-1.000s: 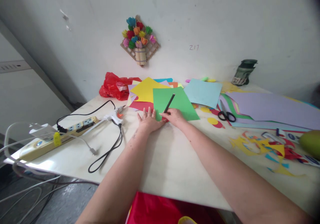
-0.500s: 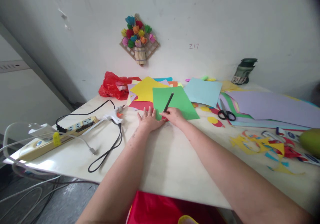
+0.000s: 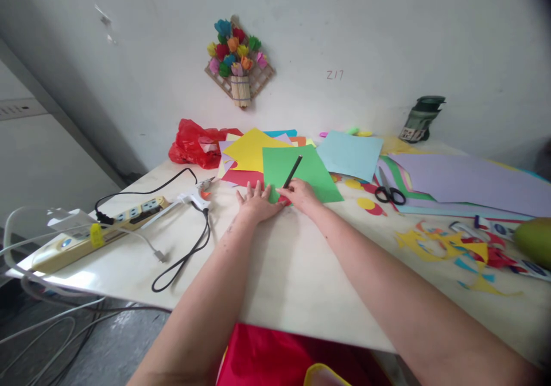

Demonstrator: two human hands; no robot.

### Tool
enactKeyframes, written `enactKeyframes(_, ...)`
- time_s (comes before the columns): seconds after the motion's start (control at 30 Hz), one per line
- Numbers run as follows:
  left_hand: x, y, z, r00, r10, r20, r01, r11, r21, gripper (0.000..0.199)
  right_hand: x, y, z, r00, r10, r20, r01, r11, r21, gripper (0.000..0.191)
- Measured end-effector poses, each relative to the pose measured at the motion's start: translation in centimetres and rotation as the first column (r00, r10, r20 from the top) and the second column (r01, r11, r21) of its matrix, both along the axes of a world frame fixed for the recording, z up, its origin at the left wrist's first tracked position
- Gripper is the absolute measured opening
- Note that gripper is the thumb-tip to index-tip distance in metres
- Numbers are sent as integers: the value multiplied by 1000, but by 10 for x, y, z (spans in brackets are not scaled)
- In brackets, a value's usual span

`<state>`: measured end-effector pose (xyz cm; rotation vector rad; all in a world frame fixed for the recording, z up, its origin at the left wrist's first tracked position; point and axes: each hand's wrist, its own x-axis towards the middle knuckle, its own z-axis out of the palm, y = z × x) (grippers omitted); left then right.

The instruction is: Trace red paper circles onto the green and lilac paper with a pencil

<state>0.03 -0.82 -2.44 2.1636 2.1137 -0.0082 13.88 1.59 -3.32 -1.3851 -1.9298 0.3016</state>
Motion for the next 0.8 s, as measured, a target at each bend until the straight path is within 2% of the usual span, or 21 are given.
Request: enactKeyframes(0.8,-1,3,-3,1000,0,-10,0,1000,10,86,2,4,0,1000,-15,-23,15,1000,26,22)
